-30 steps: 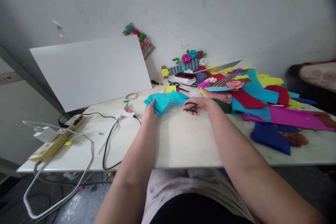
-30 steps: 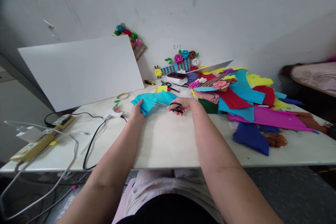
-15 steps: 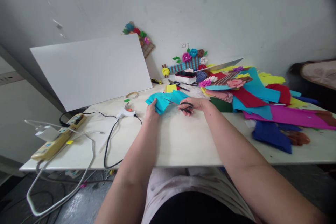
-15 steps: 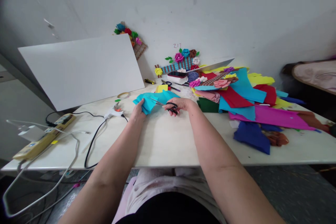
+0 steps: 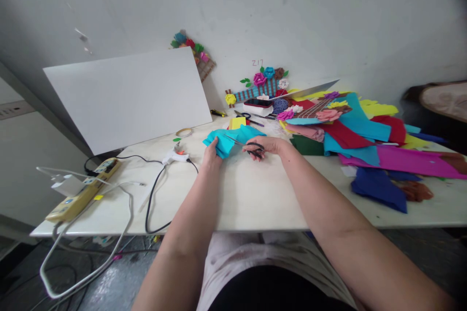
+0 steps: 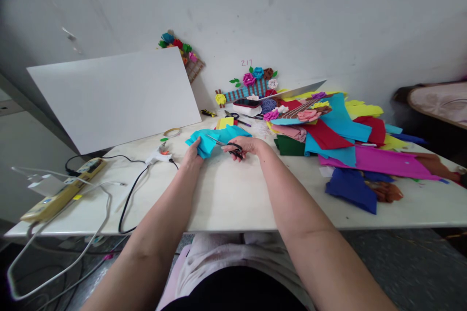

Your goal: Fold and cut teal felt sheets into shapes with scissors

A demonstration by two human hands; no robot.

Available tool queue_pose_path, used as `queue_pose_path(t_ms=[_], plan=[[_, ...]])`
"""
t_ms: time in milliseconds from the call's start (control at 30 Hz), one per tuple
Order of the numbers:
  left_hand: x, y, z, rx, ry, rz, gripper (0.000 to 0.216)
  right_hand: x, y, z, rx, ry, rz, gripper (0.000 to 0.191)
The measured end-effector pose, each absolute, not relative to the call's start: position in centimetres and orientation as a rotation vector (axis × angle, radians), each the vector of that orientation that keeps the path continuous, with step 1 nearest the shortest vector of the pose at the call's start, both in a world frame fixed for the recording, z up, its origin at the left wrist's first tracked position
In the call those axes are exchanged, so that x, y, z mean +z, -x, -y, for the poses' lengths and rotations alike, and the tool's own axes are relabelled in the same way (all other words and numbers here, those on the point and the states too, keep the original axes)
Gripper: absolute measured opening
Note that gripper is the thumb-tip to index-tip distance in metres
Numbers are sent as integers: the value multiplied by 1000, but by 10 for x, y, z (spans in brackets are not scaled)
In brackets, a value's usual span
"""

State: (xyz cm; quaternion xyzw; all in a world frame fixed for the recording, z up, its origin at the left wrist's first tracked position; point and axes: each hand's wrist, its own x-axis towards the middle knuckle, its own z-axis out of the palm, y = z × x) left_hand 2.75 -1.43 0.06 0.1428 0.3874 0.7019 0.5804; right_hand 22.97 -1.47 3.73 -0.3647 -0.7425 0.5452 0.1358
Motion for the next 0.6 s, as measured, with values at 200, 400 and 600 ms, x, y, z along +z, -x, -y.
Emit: queue_pose_path(t_ms=[200, 400, 600], plan=[[0, -27, 13, 1646, -312, -872, 31, 36, -228, 14, 1584, 1086, 2122, 52], [0, -27, 14, 1640, -285, -849, 27, 34, -226, 13, 1569, 1074, 2116, 51], [2, -29, 15, 1646, -214, -856, 30, 32, -224, 11, 1551, 1061, 2130, 49]])
